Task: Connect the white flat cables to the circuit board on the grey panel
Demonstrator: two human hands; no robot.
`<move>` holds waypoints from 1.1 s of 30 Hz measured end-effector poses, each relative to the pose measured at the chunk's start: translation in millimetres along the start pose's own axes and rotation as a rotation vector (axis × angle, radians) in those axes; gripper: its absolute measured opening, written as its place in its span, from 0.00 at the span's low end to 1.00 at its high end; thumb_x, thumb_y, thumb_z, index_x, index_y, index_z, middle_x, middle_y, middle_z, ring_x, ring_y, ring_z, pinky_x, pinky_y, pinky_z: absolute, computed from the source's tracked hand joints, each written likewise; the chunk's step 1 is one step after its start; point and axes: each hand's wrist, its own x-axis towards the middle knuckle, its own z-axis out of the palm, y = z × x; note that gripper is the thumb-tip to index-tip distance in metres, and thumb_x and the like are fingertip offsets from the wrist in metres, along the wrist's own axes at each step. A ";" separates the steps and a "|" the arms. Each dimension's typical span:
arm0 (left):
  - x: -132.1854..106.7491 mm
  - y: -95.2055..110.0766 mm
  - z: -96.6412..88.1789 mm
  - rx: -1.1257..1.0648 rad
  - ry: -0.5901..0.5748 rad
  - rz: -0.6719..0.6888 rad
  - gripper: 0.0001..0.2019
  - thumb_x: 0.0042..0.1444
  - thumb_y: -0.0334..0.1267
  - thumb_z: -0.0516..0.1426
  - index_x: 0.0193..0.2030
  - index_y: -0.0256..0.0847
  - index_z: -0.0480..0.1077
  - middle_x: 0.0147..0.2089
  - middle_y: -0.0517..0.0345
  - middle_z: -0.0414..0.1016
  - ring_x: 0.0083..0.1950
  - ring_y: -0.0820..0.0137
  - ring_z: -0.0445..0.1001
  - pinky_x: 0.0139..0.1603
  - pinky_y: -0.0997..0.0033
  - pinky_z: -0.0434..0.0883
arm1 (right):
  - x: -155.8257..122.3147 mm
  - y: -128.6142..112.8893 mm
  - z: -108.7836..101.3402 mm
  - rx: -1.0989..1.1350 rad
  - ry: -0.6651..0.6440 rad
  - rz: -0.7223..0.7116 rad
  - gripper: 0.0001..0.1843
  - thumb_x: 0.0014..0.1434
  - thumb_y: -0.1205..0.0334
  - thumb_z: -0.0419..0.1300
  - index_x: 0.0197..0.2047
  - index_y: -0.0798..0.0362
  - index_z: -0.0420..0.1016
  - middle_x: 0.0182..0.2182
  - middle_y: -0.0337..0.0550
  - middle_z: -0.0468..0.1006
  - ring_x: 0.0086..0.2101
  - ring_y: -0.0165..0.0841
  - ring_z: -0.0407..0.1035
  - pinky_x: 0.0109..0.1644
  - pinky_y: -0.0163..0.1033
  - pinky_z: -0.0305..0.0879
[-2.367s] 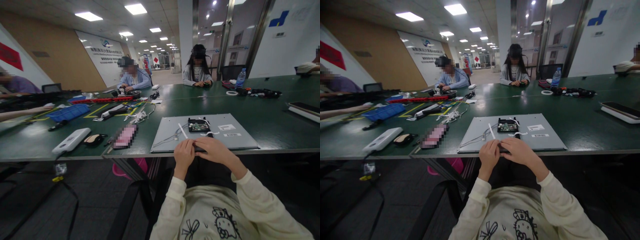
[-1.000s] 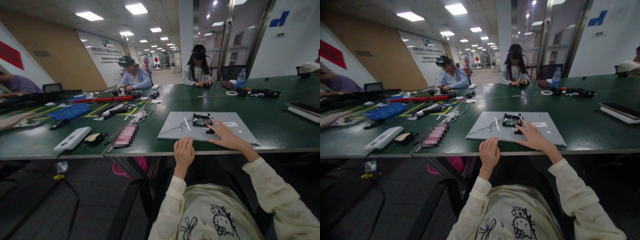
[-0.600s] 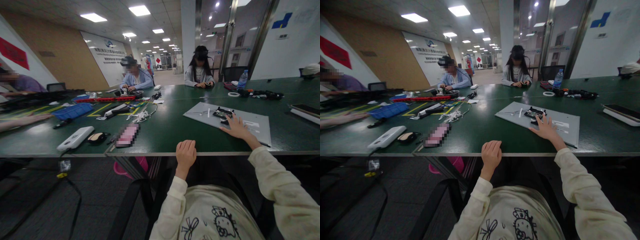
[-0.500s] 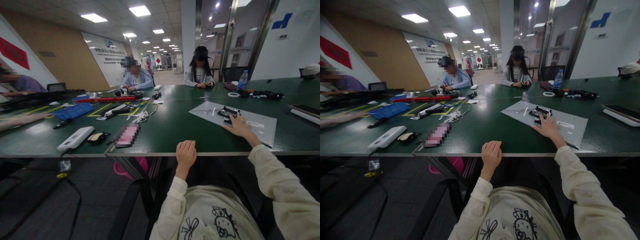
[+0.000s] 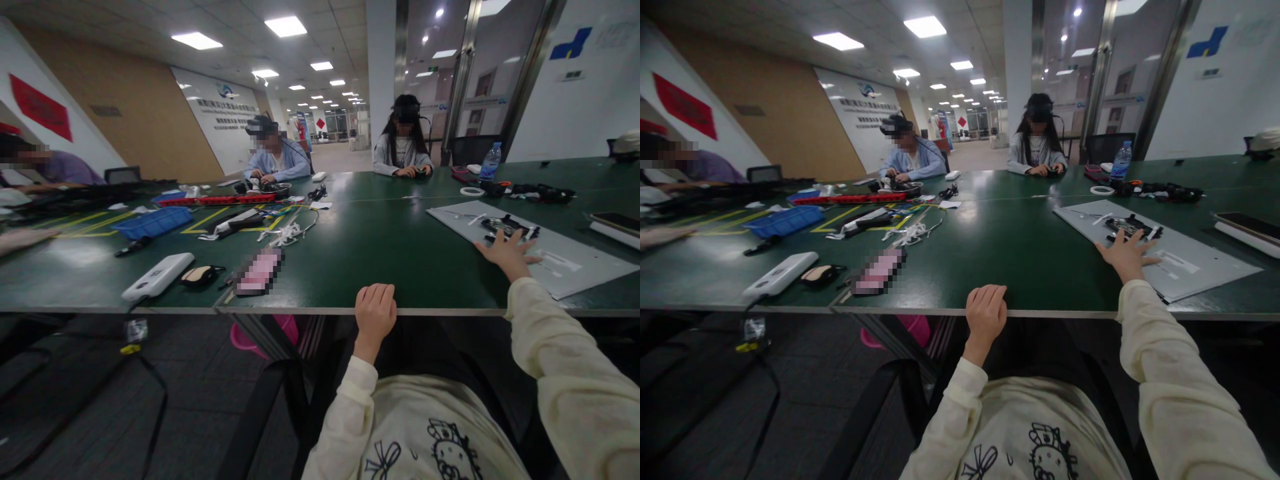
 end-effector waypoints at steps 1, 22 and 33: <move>0.1 0.2 -0.3 0.001 -0.002 -0.001 0.13 0.57 0.27 0.52 0.45 0.38 0.74 0.41 0.53 0.80 0.45 0.66 0.76 0.49 0.62 0.65 | 2.5 1.9 0.4 -0.005 0.008 0.014 0.52 0.54 0.29 0.47 0.72 0.53 0.47 0.70 0.61 0.27 0.64 0.68 0.25 0.56 0.78 0.34; -0.7 2.9 -0.5 0.001 -0.027 -0.044 0.13 0.57 0.27 0.52 0.45 0.39 0.74 0.41 0.53 0.80 0.45 0.65 0.76 0.49 0.62 0.66 | 43.0 40.7 -6.4 -0.167 -0.004 -0.245 0.44 0.56 0.28 0.44 0.68 0.43 0.55 0.71 0.50 0.31 0.65 0.61 0.22 0.58 0.74 0.32; -1.5 2.1 1.4 0.001 -0.022 -0.038 0.13 0.58 0.27 0.52 0.45 0.39 0.74 0.41 0.52 0.80 0.45 0.65 0.76 0.49 0.61 0.67 | 50.9 43.5 -7.6 -0.074 -0.039 -0.131 0.42 0.57 0.34 0.51 0.68 0.49 0.56 0.69 0.62 0.32 0.65 0.65 0.25 0.57 0.72 0.33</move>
